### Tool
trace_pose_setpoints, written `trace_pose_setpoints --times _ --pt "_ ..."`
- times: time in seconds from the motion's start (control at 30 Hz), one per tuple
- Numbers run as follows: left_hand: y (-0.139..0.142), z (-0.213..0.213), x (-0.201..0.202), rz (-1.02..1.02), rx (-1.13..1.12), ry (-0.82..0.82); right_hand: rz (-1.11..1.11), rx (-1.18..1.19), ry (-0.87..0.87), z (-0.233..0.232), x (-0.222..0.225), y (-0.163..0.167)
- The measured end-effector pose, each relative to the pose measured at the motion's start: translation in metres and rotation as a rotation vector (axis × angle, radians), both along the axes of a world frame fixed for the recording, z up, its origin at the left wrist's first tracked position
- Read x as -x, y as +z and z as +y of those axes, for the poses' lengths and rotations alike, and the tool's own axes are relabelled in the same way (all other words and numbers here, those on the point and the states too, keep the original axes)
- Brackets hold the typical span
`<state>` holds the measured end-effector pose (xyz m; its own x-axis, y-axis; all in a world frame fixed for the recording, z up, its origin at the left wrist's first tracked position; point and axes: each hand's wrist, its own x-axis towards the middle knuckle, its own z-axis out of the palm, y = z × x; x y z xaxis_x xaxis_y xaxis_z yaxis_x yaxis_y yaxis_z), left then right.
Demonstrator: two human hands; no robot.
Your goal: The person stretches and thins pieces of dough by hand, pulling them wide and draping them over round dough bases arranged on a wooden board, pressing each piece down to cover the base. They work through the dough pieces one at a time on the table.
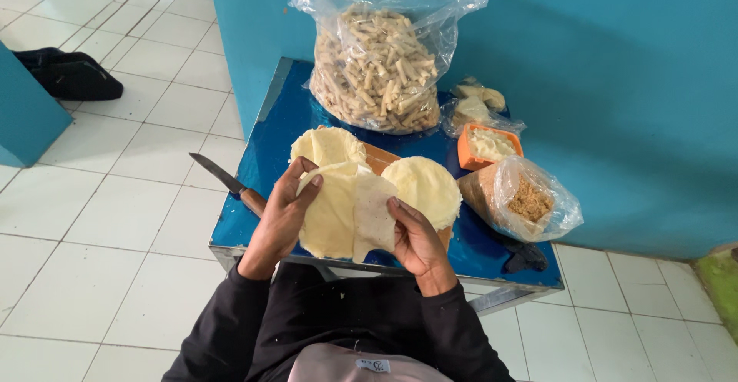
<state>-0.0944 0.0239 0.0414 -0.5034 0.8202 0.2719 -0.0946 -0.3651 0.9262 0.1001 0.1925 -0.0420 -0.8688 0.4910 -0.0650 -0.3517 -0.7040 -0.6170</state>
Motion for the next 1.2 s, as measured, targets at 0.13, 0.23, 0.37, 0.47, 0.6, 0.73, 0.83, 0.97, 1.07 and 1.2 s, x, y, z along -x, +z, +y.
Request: trace_pose_setpoints --times 0.13,0.23,0.37,0.47,0.6,0.73,0.83,0.97,1.07,1.2 --pt "0.004 -0.005 0.006 -0.136 0.005 -0.115 0.002 0.095 0.049 0.0 -0.003 -0.001" --pt "0.01 -0.006 0.017 -0.338 -0.003 -0.198 0.155 0.276 0.061 -0.006 -0.01 -0.001" --pt "0.006 -0.006 0.023 -0.49 -0.083 -0.264 0.237 0.409 -0.024 -0.011 -0.026 -0.004" --pt "-0.002 -0.007 0.028 -0.565 -0.182 -0.293 0.3 0.443 -0.078 -0.006 -0.045 -0.003" --pt "-0.015 -0.009 0.031 -0.654 -0.201 -0.236 0.269 0.372 -0.238 0.001 -0.078 -0.001" --pt "-0.025 -0.013 0.033 -0.738 -0.167 -0.161 0.167 0.185 -0.422 0.005 -0.111 -0.001" --pt "-0.029 -0.012 0.033 -0.745 -0.166 -0.121 0.067 0.047 -0.546 0.007 -0.134 0.003" --pt "-0.036 -0.008 0.037 -0.732 -0.136 0.001 -0.025 -0.045 -0.621 0.021 -0.158 0.026" --pt "-0.045 0.001 0.037 -0.758 -0.17 0.039 -0.041 -0.214 -0.635 0.051 -0.161 0.056" --pt "-0.058 0.018 0.031 -0.784 -0.221 0.038 -0.055 -0.578 -0.633 0.104 -0.142 0.104"
